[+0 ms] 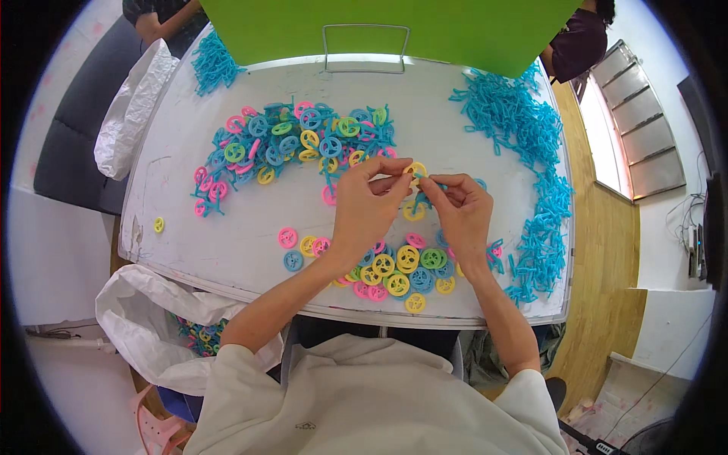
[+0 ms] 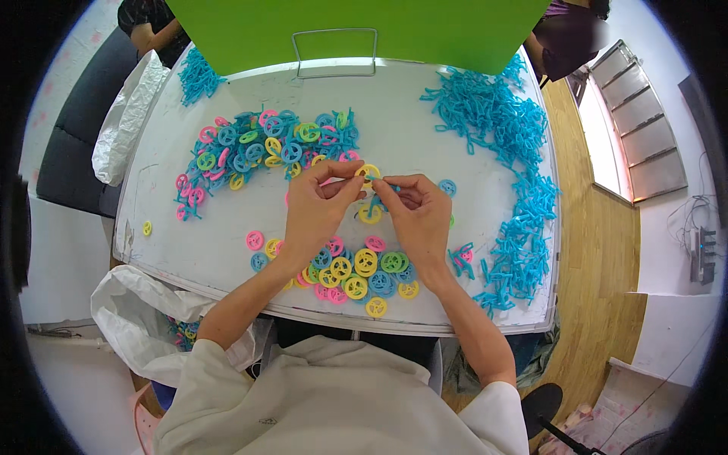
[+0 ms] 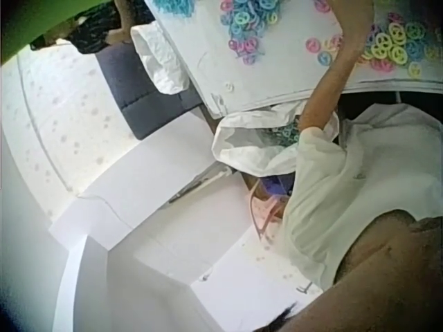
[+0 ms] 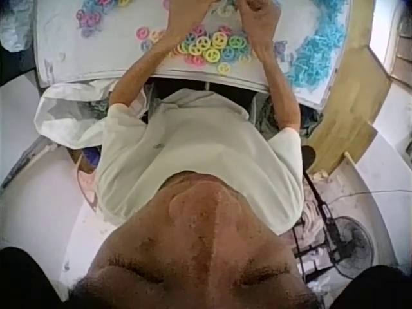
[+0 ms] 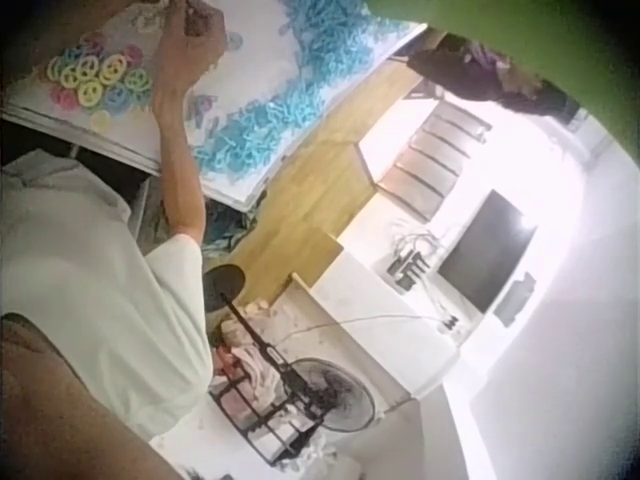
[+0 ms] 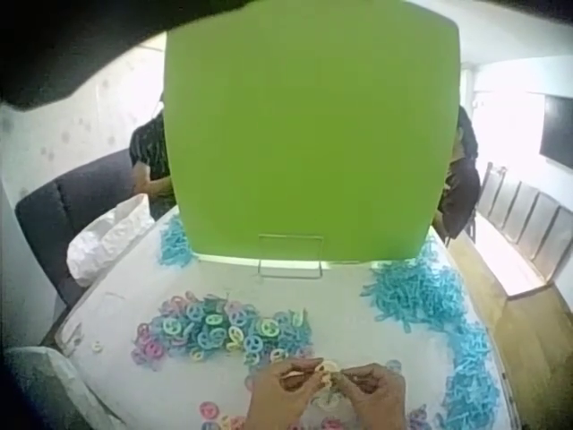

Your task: Manually connecting small colorful plastic toy components on a workbench.

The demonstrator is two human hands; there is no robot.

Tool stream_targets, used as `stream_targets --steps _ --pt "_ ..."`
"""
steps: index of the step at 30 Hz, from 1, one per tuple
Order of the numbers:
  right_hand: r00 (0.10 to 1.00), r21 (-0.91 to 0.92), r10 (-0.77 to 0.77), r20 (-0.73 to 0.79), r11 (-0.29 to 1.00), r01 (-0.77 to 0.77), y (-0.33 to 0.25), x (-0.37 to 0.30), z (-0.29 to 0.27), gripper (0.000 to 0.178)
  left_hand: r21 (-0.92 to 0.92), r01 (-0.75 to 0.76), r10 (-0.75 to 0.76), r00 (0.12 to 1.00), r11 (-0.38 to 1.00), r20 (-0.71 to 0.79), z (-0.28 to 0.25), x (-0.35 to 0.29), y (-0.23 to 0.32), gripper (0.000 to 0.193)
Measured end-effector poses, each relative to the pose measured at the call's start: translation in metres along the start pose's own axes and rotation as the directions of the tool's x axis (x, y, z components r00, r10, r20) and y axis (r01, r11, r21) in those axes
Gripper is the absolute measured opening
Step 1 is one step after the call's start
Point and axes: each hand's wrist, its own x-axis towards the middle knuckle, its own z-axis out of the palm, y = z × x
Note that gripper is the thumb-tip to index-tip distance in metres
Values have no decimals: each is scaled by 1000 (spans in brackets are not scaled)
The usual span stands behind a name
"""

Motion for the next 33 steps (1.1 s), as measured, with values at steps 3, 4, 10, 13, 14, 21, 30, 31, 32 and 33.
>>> stream_targets --steps 3,4,10,13,14,21,30,31,32,33 --pt "995 -106 -102 18 989 103 -1 1 -2 14 -24 -25 25 999 999 32 -5 4 -6 18" --pt "987 -156 -147 57 976 155 -2 2 -5 14 -24 -25 26 999 999 33 -6 5 -5 18" --pt "945 -184 -100 312 969 164 -14 9 -29 30 -79 -35 40 996 996 74 -13 18 -6 11" --pt "955 -267 -167 246 935 232 -42 7 -46 37 180 -251 264 963 951 -49 -25 25 -11 13" --pt "955 -326 -189 228 909 257 -46 6 -57 38 176 -247 259 965 953 -46 -28 26 -11 13" --pt "970 -769 -96 222 595 235 -67 -51 -130 36 752 -447 679 734 485 -1 -41 36 2 17" --pt "987 -945 68 146 305 119 -38 -95 -152 41 780 -473 -17 851 409 525 -69 9 28 18" --pt "985 -942 70 157 309 128 -34 -95 -152 41 787 -464 -20 856 406 516 -69 7 27 18" --pt "991 -942 46 124 318 103 -31 -94 -152 38 800 -464 -36 857 380 514 -65 5 27 20" --pt "996 -941 21 89 328 78 -28 -93 -151 36 813 -463 -51 858 353 511 -62 4 28 22"
